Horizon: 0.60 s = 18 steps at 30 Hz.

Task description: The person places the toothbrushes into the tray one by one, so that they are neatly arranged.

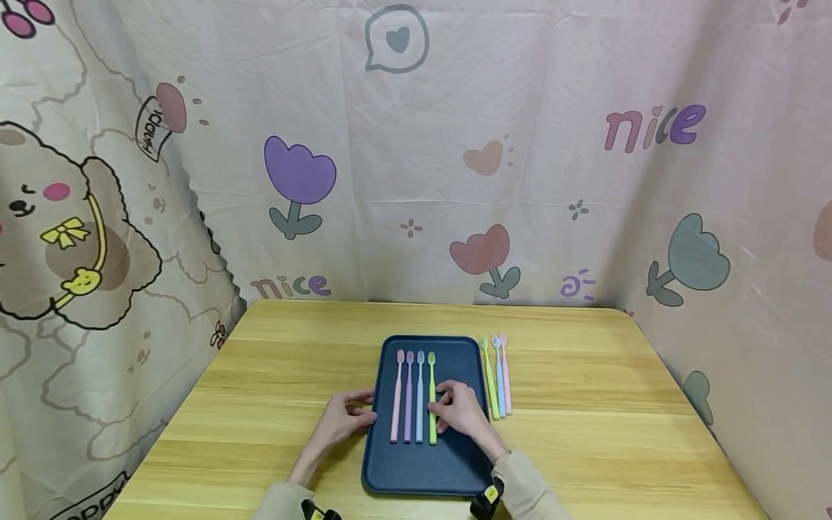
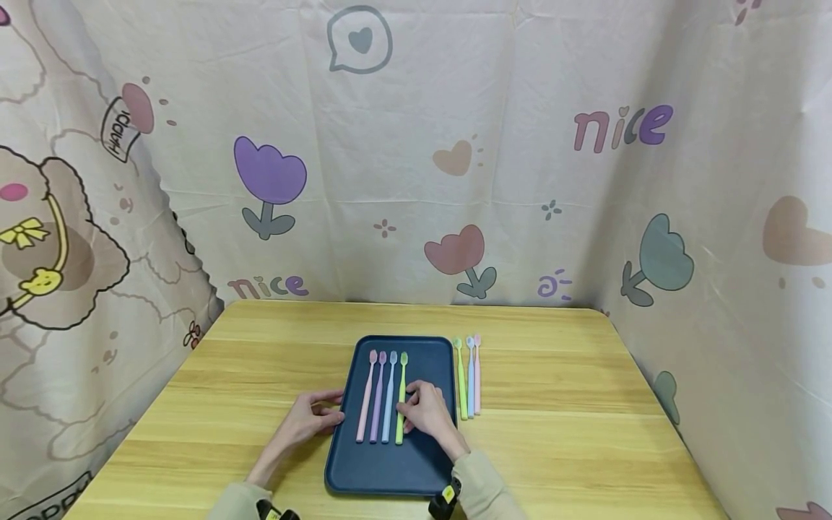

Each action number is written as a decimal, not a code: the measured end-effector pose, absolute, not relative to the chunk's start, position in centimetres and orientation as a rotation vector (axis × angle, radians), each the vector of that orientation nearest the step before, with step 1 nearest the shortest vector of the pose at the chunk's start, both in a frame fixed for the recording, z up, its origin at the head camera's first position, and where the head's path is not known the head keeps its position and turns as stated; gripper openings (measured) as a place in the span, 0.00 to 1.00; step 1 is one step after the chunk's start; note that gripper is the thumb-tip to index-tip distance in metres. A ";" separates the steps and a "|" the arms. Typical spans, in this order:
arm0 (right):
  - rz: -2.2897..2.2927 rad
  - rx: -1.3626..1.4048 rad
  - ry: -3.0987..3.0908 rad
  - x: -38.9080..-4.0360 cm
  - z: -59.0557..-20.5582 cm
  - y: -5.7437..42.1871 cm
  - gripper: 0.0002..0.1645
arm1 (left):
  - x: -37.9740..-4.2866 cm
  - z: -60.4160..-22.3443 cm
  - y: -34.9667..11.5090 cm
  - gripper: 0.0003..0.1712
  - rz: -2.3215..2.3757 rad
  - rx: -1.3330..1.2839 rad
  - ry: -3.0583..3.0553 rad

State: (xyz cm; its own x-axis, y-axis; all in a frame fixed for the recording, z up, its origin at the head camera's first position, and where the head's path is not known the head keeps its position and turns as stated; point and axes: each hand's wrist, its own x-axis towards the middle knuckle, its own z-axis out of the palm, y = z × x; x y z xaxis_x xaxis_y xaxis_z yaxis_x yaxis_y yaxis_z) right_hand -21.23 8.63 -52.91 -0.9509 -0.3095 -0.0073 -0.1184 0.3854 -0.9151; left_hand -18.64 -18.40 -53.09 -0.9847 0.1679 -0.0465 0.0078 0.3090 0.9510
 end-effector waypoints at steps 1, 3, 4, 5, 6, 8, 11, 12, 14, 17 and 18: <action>-1.603 -0.383 2.463 -21.2 -52.9 8.6 0.26 | -18.6 -53.1 -18.4 0.30 1.763 0.165 2.426; -1.601 -0.381 2.465 -21.2 -52.9 8.6 0.26 | -18.6 -53.0 -18.4 0.30 1.759 0.167 2.427; -1.600 -0.379 2.466 -21.2 -52.9 8.6 0.26 | -18.6 -52.9 -18.4 0.30 1.758 0.167 2.427; -1.599 -0.378 2.467 -21.2 -52.9 8.6 0.26 | -18.6 -52.9 -18.4 0.30 1.755 0.170 2.429; -1.599 -0.378 2.467 -21.2 -52.9 8.6 0.26 | -18.6 -52.9 -18.4 0.30 1.754 0.171 2.430; -1.601 -0.390 2.469 -21.1 -52.9 8.6 0.26 | -18.6 -52.8 -18.4 0.30 1.758 0.171 2.425; -1.608 -0.414 2.481 -21.1 -52.9 8.8 0.27 | -18.5 -52.7 -18.4 0.31 1.776 0.176 2.412; -1.613 -0.426 2.490 -21.2 -53.0 8.9 0.27 | -18.5 -52.7 -18.4 0.31 1.782 0.176 2.407; -1.650 -0.436 2.497 -21.2 -53.0 9.3 0.27 | -18.5 -52.7 -18.4 0.31 1.785 0.177 2.406; -1.780 -0.415 2.467 -21.3 -53.0 10.5 0.24 | -18.4 -52.7 -18.4 0.31 1.776 0.174 2.411; -1.841 -0.394 2.452 -21.3 -52.9 11.1 0.23 | -18.5 -52.8 -18.4 0.31 1.777 0.169 2.410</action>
State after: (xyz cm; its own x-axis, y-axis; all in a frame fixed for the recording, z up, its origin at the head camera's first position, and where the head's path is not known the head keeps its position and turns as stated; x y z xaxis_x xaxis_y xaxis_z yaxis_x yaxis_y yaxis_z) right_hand -21.32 11.06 -52.90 -0.9663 -0.2321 0.1115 -0.1718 0.2587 -0.9505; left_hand -18.47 -18.44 -52.76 -0.9835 0.1744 -0.0481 0.0057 0.2953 0.9554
